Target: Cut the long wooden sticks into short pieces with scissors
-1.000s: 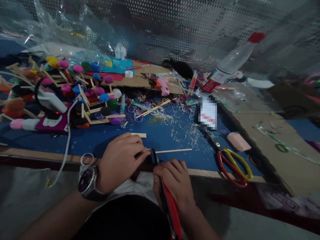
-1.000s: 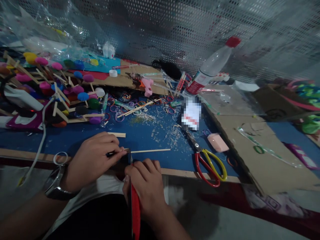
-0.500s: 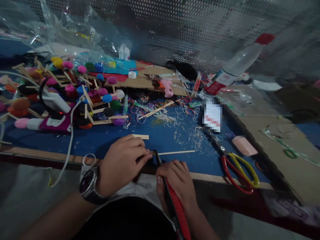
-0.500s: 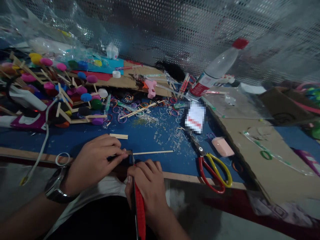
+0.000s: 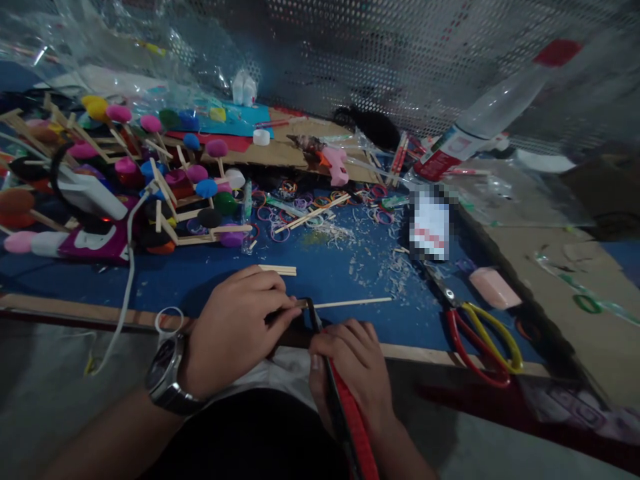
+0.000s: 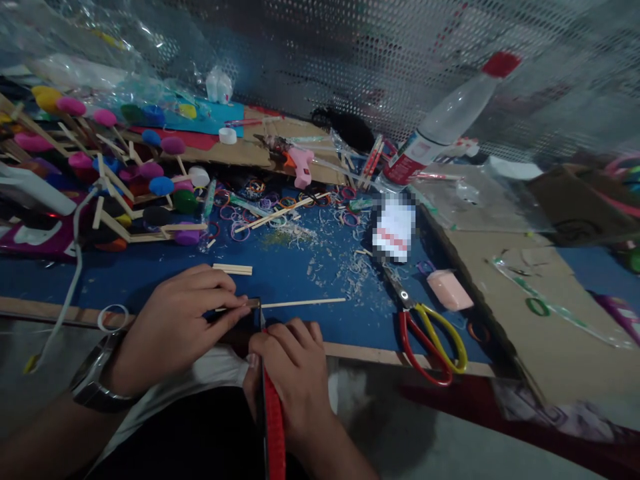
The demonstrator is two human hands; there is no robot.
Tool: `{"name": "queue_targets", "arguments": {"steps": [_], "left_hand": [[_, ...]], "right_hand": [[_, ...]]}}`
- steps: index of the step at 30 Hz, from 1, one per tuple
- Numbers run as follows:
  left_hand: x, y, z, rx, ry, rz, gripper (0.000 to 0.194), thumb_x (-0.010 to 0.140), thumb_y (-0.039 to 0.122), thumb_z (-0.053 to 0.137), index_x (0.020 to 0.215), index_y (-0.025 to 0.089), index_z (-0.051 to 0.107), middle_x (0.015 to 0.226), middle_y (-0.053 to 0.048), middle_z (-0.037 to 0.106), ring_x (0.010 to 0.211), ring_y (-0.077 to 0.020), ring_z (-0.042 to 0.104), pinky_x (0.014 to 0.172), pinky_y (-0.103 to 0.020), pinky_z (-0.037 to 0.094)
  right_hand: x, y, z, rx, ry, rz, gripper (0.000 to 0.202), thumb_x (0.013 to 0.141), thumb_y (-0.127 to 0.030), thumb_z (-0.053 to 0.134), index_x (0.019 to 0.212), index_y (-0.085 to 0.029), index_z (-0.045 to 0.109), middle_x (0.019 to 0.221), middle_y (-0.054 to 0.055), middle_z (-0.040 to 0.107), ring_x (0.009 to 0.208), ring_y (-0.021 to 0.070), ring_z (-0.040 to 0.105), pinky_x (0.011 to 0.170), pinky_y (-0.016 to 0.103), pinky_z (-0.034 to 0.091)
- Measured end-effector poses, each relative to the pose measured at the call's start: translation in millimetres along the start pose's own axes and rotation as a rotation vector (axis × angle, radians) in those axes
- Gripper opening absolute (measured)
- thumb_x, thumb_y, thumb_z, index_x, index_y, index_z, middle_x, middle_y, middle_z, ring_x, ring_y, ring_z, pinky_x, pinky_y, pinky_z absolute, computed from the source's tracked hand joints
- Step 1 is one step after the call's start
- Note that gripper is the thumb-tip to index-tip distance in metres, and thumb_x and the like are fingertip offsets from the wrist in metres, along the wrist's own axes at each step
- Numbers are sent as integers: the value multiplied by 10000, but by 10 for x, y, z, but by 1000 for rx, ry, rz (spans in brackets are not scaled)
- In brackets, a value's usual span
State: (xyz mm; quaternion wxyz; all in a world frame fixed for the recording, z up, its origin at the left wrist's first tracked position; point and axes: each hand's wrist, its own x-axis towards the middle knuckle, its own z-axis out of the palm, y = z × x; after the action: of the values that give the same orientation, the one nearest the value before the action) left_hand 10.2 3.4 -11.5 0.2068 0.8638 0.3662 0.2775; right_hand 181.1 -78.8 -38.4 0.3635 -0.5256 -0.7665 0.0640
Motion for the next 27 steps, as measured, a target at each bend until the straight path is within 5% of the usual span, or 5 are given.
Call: {"name": "queue_targets", "arguments": {"steps": [27], "left_hand": [[-12,5,11,-6,11,-29,122,877,239,700,776,183,738,793,5,684,781,-152,588,746,-298,463]], "right_hand": [[-12,0,-13,-8,-6,21,164,850,-58,484,808,-214,515,724,-4,580,700,180,462,672,347,302]]}}
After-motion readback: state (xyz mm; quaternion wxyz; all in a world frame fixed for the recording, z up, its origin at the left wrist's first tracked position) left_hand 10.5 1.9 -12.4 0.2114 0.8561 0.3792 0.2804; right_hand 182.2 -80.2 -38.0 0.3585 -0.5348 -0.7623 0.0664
